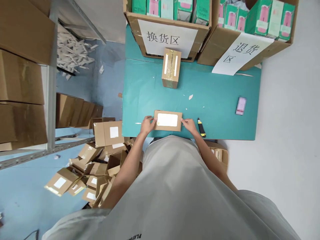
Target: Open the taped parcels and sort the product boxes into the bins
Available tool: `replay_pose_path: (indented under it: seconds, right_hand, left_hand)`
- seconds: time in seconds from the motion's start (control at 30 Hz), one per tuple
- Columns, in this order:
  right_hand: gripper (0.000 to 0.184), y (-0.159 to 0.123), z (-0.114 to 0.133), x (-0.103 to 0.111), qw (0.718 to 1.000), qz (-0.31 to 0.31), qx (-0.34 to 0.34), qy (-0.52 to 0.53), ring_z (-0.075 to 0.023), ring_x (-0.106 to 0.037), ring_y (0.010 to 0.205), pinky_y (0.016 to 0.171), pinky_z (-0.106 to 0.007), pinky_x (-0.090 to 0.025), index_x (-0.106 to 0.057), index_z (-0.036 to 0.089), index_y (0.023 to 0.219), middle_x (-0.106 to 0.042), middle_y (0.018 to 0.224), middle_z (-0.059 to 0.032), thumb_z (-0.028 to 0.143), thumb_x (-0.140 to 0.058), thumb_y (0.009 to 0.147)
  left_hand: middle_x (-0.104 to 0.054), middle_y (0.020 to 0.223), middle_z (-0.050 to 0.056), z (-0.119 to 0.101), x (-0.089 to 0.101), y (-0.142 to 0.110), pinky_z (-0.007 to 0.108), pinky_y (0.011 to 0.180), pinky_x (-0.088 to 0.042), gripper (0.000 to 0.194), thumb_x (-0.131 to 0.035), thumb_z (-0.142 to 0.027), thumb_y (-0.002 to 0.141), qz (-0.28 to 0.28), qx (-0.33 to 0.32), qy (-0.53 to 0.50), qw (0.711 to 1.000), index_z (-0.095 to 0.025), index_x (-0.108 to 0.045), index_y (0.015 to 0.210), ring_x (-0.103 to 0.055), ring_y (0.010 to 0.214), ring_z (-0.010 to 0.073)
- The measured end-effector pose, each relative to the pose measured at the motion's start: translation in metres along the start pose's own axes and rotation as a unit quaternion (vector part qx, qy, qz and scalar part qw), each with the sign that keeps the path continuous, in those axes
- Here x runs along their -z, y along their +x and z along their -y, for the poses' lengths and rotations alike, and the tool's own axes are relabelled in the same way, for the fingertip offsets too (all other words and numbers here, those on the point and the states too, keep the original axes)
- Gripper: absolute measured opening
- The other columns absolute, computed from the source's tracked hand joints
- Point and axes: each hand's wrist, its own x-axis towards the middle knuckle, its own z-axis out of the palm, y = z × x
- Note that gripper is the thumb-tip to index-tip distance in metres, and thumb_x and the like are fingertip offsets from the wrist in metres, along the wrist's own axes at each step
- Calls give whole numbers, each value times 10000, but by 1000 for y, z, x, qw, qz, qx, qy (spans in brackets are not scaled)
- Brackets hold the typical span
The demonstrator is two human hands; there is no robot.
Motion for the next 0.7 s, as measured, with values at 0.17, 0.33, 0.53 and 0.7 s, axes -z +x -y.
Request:
replay_pose_path:
  seconds: [0.17, 0.33, 0.53, 0.7]
  right_hand:
    - [653, 3, 0, 0, 999, 11, -30, 0, -291, -798, 829, 735, -300, -586, -738, 218, 647, -738, 618, -34, 764, -633, 989]
    - [574, 6, -3, -3, 999, 19, -35, 33, -302, -821, 848, 801, -343, -620, -792, 227, 750, -825, 758, -57, 741, -675, 976]
    - [525, 4, -13, -6, 995, 2, -63, 73, -312, -840, 889, 846, -385, -657, -787, 226, 777, -854, 861, -87, 699, -688, 980]
    - [511, -3, -34, 11, 975, 10, -128, 181, -237, -817, 844, 714, -316, -658, -800, 206, 895, -858, 999, -73, 710, -727, 944]
  left_hand:
    - [-818, 1253, 170, 2, -1, 0, 445, 1186, -535, 278, -676, -432, 964, 6, 9, -1, 1000, -189, -809, 940, -706, 1281, 311]
    - [-847, 1195, 151, -8, 1, -7, 369, 1078, -552, 343, -652, -462, 990, 7, 29, 7, 1000, -171, -833, 987, -742, 1167, 284]
    - [-851, 959, 167, -39, 6, -15, 399, 899, -555, 361, -608, -440, 1037, 43, 33, 128, 990, -203, -860, 933, -778, 967, 352]
    - [-811, 938, 248, -91, -1, -39, 464, 882, -573, 471, -584, -522, 1079, 63, -17, 247, 967, -149, -841, 948, -780, 971, 418]
